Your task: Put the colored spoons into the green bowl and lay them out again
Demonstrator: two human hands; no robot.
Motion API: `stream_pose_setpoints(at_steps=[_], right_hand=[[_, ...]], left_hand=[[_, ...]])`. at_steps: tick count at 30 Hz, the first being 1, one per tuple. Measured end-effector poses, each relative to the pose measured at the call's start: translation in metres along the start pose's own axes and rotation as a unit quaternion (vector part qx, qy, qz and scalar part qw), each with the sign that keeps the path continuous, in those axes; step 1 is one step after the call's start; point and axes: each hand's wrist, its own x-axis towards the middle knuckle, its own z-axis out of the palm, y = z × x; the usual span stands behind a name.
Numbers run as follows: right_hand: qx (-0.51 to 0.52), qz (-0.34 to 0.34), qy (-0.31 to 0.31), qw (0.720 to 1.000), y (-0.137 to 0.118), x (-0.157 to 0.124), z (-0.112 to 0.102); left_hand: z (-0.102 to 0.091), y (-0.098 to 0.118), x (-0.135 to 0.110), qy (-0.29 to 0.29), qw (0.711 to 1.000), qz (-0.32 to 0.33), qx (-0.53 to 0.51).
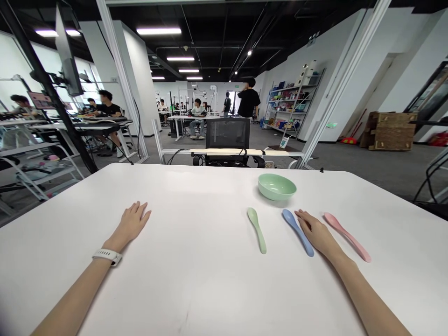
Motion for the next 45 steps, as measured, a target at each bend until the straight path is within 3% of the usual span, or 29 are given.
stream_pose_setpoints(at_steps=[12,33,36,39,45], right_hand=[[-0.016,-0.047,0.016,0.999,0.037,0.014,0.012],[-0.015,-0.055,0.025,0.998,0.027,0.009,0.008],[-0.017,-0.106,0.072,0.992,0.014,0.007,0.002],[-0.01,-0.176,0.106,0.979,-0.017,-0.006,-0.001],[-0.006,-0.294,-0.028,0.955,-0.083,-0.042,0.018]], left_hand=[[0.01,-0.005,0.002,-0.003,1.0,0.002,0.014],[0.004,0.0,0.0,0.001,1.0,-0.004,0.017],[0.003,0.001,0.0,-0.002,1.0,-0.004,0.016],[0.001,0.001,0.001,-0.014,1.0,-0.01,0.017],[0.001,-0.002,0.003,-0.02,1.0,-0.007,0.014]])
